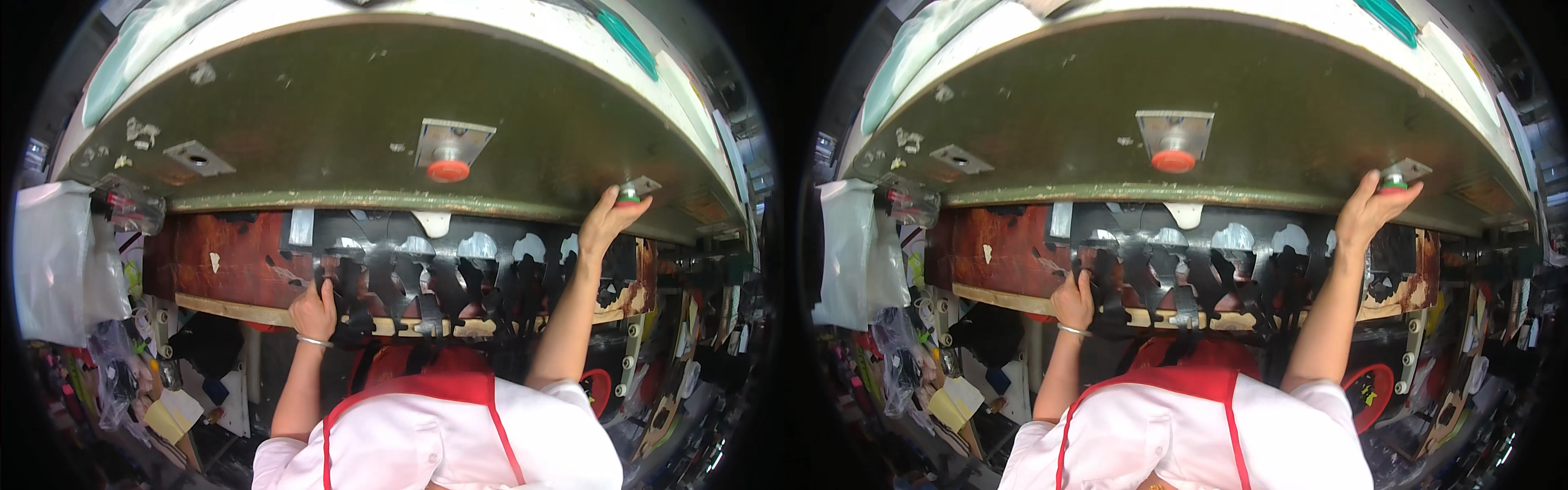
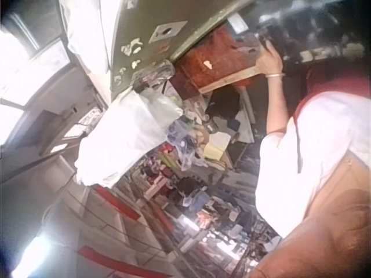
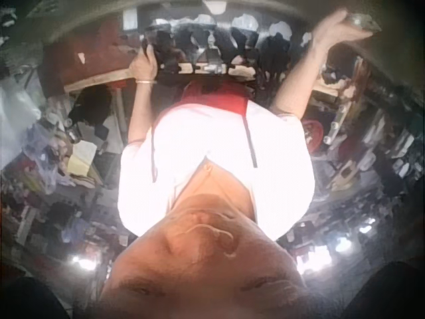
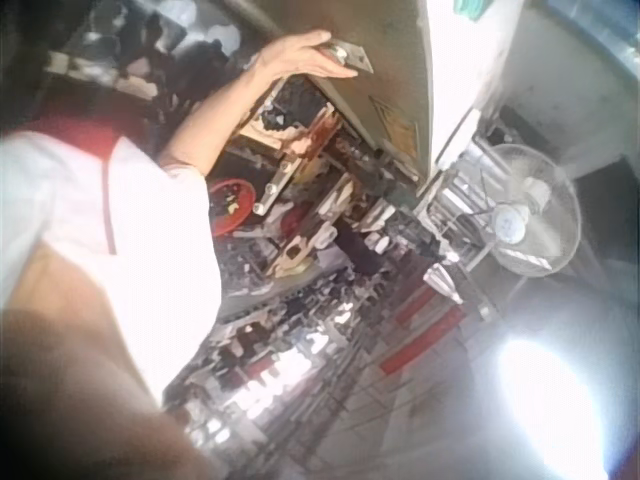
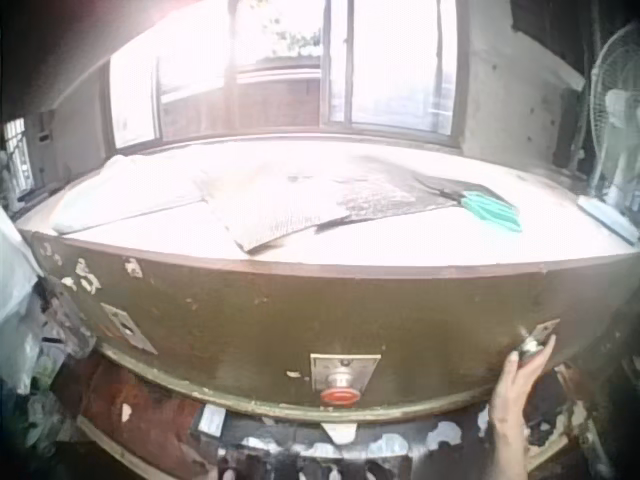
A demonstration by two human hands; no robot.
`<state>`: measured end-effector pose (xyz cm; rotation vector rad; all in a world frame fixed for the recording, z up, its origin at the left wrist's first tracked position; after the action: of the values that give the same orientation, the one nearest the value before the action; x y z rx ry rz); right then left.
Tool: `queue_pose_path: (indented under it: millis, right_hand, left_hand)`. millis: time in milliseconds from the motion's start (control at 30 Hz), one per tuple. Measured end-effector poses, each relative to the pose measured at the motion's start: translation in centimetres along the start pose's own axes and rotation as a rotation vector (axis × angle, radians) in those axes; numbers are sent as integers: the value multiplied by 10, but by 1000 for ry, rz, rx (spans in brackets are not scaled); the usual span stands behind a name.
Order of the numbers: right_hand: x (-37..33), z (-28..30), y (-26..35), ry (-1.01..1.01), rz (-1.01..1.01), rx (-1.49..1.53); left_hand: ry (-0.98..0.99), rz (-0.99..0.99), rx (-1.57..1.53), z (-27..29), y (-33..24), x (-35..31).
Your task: The person places a black sheet onto a die-cutting machine, presses a button to activate the press, then removes the sheet and peels away cut pieces. They repeat this cycle multiple times, collecting the cut shapes and discarding the remaining sheet.
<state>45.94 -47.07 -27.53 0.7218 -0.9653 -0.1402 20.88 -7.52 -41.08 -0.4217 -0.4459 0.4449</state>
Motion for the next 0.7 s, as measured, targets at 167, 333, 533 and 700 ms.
queue_pose_path:
  millis: [167, 333, 533, 700]
  right_hand:
    - [-15, 5, -26, 41, 22, -17]
    - [-30, 49, -80, 171, -24, -158]
    - [-70, 98, -134, 392, 52, -318]
    - [-90, 66, -124, 297, 326, -190]
  left_hand:
    - [6, -55, 62, -12, -7, 38]
    - [25, 26, 148, -5, -10, 32]
    - [-125, -259, 207, -17, -13, 11]
    - [-72, 214, -187, -21, -7, -5]
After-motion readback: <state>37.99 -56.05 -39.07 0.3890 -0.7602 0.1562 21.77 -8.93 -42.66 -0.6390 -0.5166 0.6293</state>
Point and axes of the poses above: each hand's wrist, its own x-axis towards the middle knuckle, its own z-axis out of the back of the hand, y = z × x, the point moved 2 cm from there along x, towards the middle knuckle, and after that the axes turned 7 degrees about -y, right-handed, at the moved point
